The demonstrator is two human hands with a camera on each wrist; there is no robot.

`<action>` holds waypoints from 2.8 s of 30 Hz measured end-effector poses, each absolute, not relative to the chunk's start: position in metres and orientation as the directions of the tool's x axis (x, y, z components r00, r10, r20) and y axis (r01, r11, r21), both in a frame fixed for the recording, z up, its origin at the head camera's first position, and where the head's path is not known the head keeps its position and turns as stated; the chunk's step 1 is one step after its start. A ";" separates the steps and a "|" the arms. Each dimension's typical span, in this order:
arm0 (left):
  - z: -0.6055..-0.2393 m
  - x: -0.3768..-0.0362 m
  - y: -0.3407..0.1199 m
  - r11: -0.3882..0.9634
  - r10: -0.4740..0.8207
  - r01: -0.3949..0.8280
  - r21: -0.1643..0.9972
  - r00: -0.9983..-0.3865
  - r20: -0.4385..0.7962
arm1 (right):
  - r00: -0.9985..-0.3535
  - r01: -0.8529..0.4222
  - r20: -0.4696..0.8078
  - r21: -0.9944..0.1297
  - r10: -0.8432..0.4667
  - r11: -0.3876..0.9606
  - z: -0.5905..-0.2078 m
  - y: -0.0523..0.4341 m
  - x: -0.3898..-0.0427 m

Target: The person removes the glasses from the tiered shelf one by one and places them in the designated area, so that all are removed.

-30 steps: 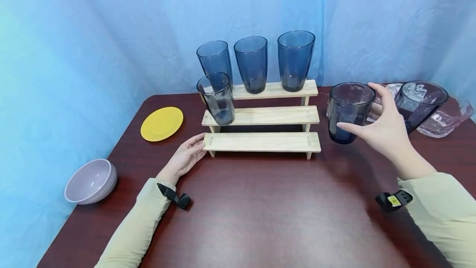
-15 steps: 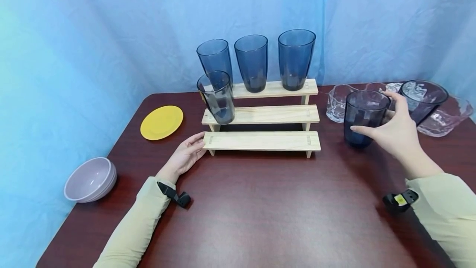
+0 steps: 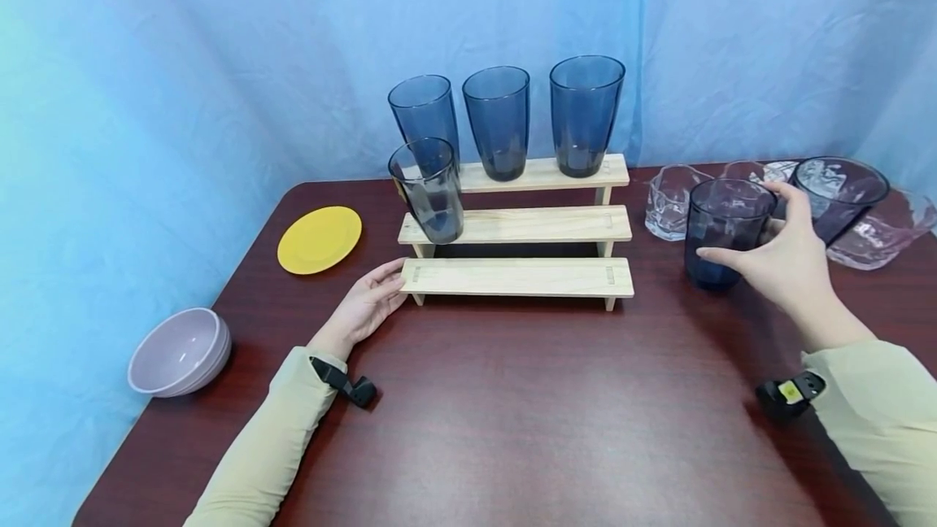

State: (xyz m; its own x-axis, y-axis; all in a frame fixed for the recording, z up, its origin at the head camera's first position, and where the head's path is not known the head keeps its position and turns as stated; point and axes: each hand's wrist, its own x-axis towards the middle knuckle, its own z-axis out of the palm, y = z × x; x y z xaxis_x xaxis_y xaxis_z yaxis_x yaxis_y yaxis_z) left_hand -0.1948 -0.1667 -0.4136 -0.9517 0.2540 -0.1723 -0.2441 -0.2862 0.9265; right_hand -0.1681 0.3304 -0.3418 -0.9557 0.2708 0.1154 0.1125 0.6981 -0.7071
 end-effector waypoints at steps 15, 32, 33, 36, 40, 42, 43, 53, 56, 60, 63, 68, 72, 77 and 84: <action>-0.411 -0.195 -0.168 -0.286 0.256 -0.255 0.923 -0.949 -0.183 | -0.937 0.103 0.179 -0.675 0.298 0.730 -0.347 0.341 -0.167; -0.414 -0.194 -0.167 -0.274 0.255 -0.262 0.925 -0.947 -0.193 | -0.919 0.118 0.244 -0.578 0.309 0.807 -0.343 0.348 -0.164; -0.414 -0.194 -0.168 -0.273 0.255 -0.259 0.927 -0.948 -0.190 | -0.917 0.119 0.250 -0.572 0.311 0.812 -0.343 0.348 -0.165; -0.414 -0.195 -0.168 -0.270 0.259 -0.249 0.930 -0.949 -0.179 | -0.911 0.117 0.265 -0.566 0.315 0.816 -0.341 0.346 -0.164; -0.414 -0.195 -0.168 -0.273 0.258 -0.245 0.931 -0.950 -0.174 | -0.908 0.110 0.278 -0.564 0.314 0.819 -0.339 0.344 -0.162; -0.415 -0.195 -0.167 -0.275 0.256 -0.248 0.929 -0.950 -0.178 | -0.906 0.105 0.288 -0.558 0.311 0.823 -0.338 0.344 -0.163; -0.414 -0.195 -0.167 -0.274 0.255 -0.249 0.929 -0.950 -0.179 | -0.906 0.107 0.287 -0.555 0.311 0.825 -0.338 0.344 -0.163; -0.414 -0.196 -0.167 -0.282 0.262 -0.254 0.925 -0.948 -0.180 | -0.902 0.134 0.298 -0.496 0.313 0.858 -0.339 0.340 -0.167; -0.413 -0.196 -0.168 -0.277 0.263 -0.256 0.926 -0.947 -0.183 | -0.905 0.145 0.284 -0.494 0.317 0.857 -0.339 0.339 -0.168; -0.412 -0.195 -0.168 -0.276 0.260 -0.261 0.925 -0.947 -0.189 | -0.906 0.157 0.273 -0.493 0.324 0.856 -0.339 0.339 -0.169; -0.411 -0.195 -0.168 -0.278 0.258 -0.260 0.925 -0.948 -0.189 | -0.905 0.154 0.279 -0.492 0.322 0.857 -0.339 0.340 -0.169; -0.411 -0.195 -0.167 -0.287 0.257 -0.265 0.920 -0.947 -0.193 | -0.903 0.139 0.297 -0.483 0.311 0.865 -0.339 0.340 -0.169; -0.412 -0.194 -0.166 -0.289 0.263 -0.267 0.919 -0.946 -0.192 | -0.904 0.130 0.299 -0.489 0.306 0.862 -0.340 0.341 -0.167; -0.413 -0.194 -0.167 -0.284 0.263 -0.255 0.924 -0.948 -0.180 | -0.916 0.158 0.248 -0.498 0.314 0.853 -0.338 0.340 -0.163; -0.413 -0.194 -0.167 -0.280 0.254 -0.257 0.925 -0.949 -0.187 | -0.920 0.187 0.219 -0.485 0.326 0.854 -0.331 0.338 -0.156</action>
State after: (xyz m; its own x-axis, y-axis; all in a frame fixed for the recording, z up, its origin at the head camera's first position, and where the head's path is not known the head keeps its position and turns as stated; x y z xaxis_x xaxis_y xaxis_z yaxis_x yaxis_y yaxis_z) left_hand -0.1943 -0.1669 -0.4125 -0.9489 0.2543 -0.1869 -0.2573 -0.2802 0.9248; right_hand -0.1562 0.3384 -0.3305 -0.9198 0.3256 0.2189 0.1868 0.8542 -0.4853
